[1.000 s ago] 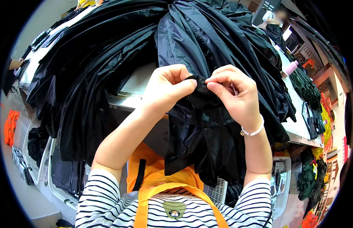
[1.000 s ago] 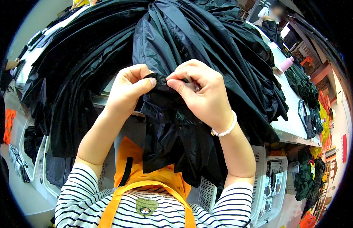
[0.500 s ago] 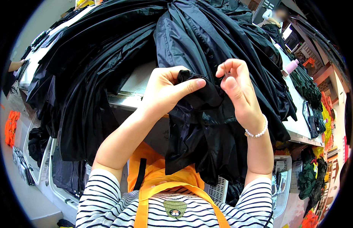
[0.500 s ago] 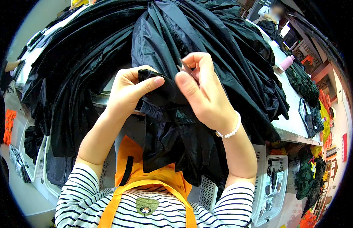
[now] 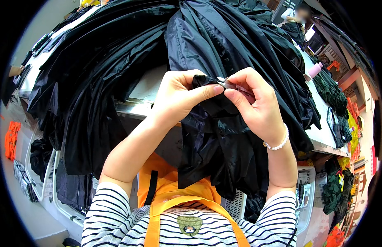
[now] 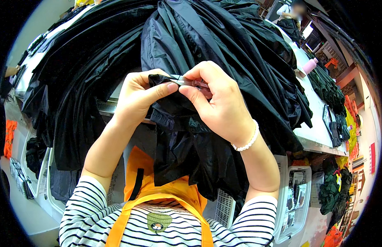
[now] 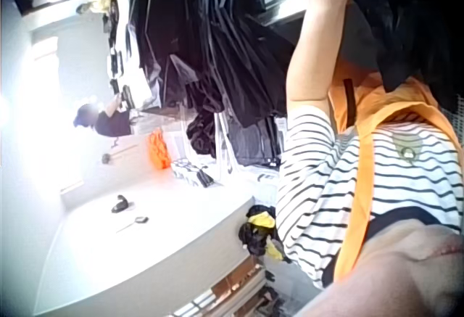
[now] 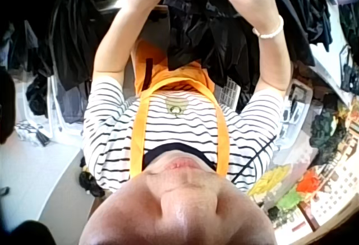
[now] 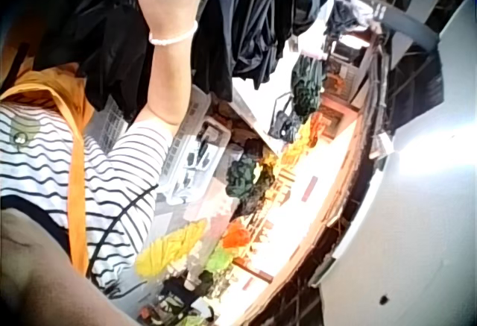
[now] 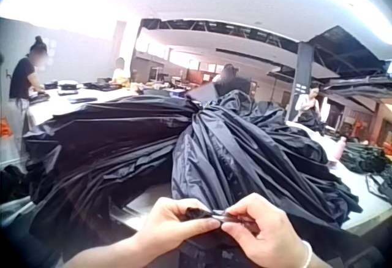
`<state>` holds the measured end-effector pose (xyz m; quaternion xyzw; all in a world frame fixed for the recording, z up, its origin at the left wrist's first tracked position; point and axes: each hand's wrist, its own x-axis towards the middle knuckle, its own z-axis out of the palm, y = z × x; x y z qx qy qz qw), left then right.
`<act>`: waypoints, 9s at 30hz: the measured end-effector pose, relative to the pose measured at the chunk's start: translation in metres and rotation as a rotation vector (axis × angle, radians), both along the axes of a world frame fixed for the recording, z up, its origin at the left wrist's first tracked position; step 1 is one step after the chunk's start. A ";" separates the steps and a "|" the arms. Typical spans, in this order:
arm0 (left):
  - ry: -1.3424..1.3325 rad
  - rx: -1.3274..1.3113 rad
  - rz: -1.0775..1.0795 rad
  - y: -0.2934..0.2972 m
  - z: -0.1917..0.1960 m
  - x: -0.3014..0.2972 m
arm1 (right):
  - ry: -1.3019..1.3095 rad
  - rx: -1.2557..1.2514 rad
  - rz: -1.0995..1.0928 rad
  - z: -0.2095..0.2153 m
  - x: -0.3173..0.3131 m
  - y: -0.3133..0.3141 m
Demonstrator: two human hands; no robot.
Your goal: The person repeatedly picks up black garments from a pile, unfolds them, and checks seams and edges by hand. They place each item back on the pile and continue with the next garment. The workspace is a table with stacked clothes and nearby storage bins.
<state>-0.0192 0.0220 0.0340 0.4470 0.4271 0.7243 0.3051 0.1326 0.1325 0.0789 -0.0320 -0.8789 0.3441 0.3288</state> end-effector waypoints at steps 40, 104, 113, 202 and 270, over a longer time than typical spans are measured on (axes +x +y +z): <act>-0.026 -0.015 0.116 0.006 -0.006 -0.003 | -0.152 -0.078 -0.022 -0.003 -0.001 0.015; 1.233 0.717 0.652 -0.037 -0.021 -0.001 | -0.351 -0.148 0.224 0.016 0.019 -0.018; 1.214 0.768 0.668 -0.035 -0.022 -0.003 | -0.339 -0.171 0.222 0.012 0.018 -0.019; 0.642 -0.039 0.605 -0.007 -0.019 -0.109 | -0.080 -0.062 -0.129 -0.035 -0.059 0.027; 1.141 0.284 0.804 -0.040 -0.048 -0.073 | 0.088 0.710 0.005 -0.026 -0.087 0.039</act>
